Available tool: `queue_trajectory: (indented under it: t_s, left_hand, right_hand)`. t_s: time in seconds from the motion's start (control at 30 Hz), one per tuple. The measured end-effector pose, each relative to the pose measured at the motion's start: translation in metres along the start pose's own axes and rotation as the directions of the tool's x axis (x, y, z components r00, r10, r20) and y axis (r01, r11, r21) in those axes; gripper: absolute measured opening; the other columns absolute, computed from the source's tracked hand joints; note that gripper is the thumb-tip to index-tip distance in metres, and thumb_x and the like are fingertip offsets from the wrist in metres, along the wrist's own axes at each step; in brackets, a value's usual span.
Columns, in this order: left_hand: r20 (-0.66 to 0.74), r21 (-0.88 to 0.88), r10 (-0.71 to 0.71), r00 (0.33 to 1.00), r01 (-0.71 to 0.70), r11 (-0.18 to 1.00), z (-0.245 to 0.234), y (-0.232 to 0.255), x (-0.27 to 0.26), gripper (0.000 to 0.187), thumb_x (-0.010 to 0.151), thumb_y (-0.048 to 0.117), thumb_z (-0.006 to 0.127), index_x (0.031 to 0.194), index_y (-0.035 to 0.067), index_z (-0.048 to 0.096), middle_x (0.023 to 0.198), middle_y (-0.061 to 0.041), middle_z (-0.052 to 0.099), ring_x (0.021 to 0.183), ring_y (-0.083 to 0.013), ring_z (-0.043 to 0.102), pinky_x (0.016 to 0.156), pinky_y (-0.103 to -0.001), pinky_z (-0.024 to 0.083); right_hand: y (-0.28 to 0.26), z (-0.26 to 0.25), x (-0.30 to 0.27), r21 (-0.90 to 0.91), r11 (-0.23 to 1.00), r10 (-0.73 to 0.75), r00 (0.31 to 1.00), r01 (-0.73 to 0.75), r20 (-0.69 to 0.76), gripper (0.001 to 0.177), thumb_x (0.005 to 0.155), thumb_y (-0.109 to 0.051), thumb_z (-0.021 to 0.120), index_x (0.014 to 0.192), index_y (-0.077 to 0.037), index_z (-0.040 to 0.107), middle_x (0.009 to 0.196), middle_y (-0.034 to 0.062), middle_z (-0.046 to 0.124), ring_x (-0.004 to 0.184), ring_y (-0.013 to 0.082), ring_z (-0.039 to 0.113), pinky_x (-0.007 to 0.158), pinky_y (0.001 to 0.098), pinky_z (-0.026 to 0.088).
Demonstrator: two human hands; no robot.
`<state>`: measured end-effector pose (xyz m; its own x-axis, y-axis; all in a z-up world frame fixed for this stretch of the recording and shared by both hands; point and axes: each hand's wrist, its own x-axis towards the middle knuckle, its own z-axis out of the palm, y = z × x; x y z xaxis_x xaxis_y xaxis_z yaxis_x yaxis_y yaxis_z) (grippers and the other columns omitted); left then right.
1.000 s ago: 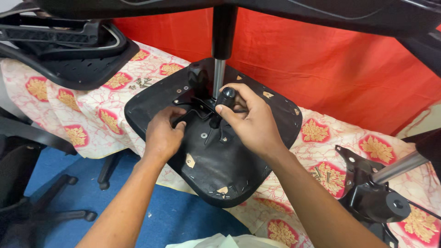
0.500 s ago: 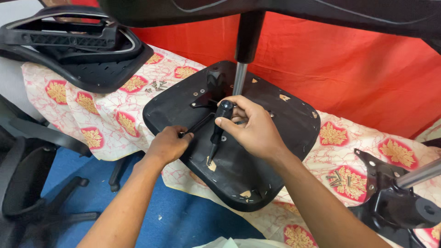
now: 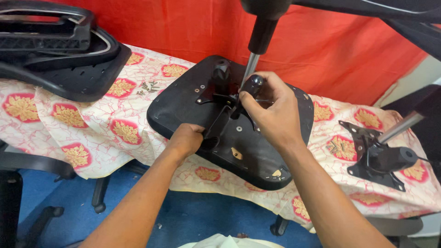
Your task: The person attaches a black plastic knob to a metal rod on an office chair base using both hands. They repeatedly tighten and loosen the knob to secure it in place.
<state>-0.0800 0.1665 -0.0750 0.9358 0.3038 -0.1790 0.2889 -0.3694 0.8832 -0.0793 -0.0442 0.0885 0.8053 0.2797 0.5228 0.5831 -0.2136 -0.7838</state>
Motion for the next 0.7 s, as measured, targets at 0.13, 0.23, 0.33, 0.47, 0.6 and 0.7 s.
queue_trajectory:
  t_s: [0.13, 0.23, 0.33, 0.47, 0.6, 0.7]
  left_hand:
    - [-0.02, -0.113, 0.284, 0.959, -0.284, 0.952, 0.004, -0.011, -0.005, 0.045, 0.085, 0.009, 0.064, 0.129, 0.002, 0.065, 0.124, -0.016, 0.072, 0.118, -0.0228, 0.071, 0.099, -0.031, 0.053]
    - [0.011, -0.007, 0.224, 0.974, -0.224, 0.974, 0.003, -0.013, -0.016, 0.046, 0.088, 0.014, 0.066, 0.132, 0.002, 0.063, 0.127, -0.016, 0.072, 0.12, -0.0256, 0.068, 0.101, -0.033, 0.051]
    - [0.027, -0.018, 0.243, 0.97, -0.242, 0.97, 0.0, -0.015, -0.024, 0.05, 0.09, 0.017, 0.068, 0.137, 0.001, 0.059, 0.132, -0.018, 0.067, 0.124, -0.0281, 0.064, 0.103, -0.034, 0.048]
    - [0.054, -0.148, 0.246, 0.968, -0.236, 0.96, -0.007, -0.005, -0.023, 0.067, 0.084, 0.017, 0.073, 0.143, -0.001, 0.047, 0.131, -0.019, 0.066, 0.119, -0.027, 0.066, 0.101, -0.034, 0.05]
    - [0.025, -0.137, 0.156, 0.987, -0.151, 0.979, -0.019, 0.006, -0.023, 0.085, 0.081, 0.02, 0.076, 0.149, 0.0, 0.03, 0.12, -0.018, 0.071, 0.109, -0.0276, 0.069, 0.096, -0.035, 0.051]
    - [-0.044, -0.015, 0.215, 0.976, -0.216, 0.976, -0.026, 0.011, -0.023, 0.077, 0.082, 0.022, 0.078, 0.146, 0.003, 0.041, 0.119, -0.021, 0.068, 0.105, -0.0298, 0.069, 0.093, -0.037, 0.052]
  right_hand:
    - [-0.017, 0.02, -0.015, 0.057, 0.995, -0.081, 0.992, 0.087, -0.101, 0.02, 0.096, -0.007, 0.072, 0.113, -0.004, 0.062, 0.096, -0.0006, 0.071, 0.088, 0.0049, 0.067, 0.08, 0.0228, 0.055]
    - [-0.027, 0.037, -0.019, 0.047, 0.991, -0.119, 0.986, 0.125, -0.113, 0.023, 0.097, -0.006, 0.071, 0.117, -0.004, 0.06, 0.103, 0.0006, 0.072, 0.096, 0.0068, 0.07, 0.084, 0.0235, 0.056]
    - [-0.033, 0.055, -0.022, 0.038, 0.994, -0.1, 0.989, 0.104, -0.107, 0.027, 0.097, -0.005, 0.07, 0.122, -0.005, 0.059, 0.109, 0.0022, 0.072, 0.102, 0.0082, 0.071, 0.085, 0.024, 0.056]
    - [-0.031, 0.072, -0.02, 0.087, 0.992, -0.08, 0.993, 0.088, -0.089, 0.031, 0.097, -0.002, 0.068, 0.126, -0.005, 0.057, 0.115, 0.0039, 0.07, 0.107, 0.0101, 0.069, 0.09, 0.0262, 0.057]
    - [-0.026, 0.077, -0.017, 0.034, 0.999, -0.017, 0.999, 0.019, -0.046, 0.031, 0.096, -0.002, 0.067, 0.125, -0.005, 0.058, 0.115, 0.0039, 0.07, 0.108, 0.0106, 0.07, 0.093, 0.028, 0.058]
    - [-0.018, 0.083, -0.013, -0.034, 0.999, 0.016, 1.0, -0.016, -0.009, 0.033, 0.092, -0.002, 0.067, 0.125, -0.005, 0.059, 0.112, 0.0041, 0.073, 0.106, 0.0097, 0.071, 0.091, 0.0272, 0.057]
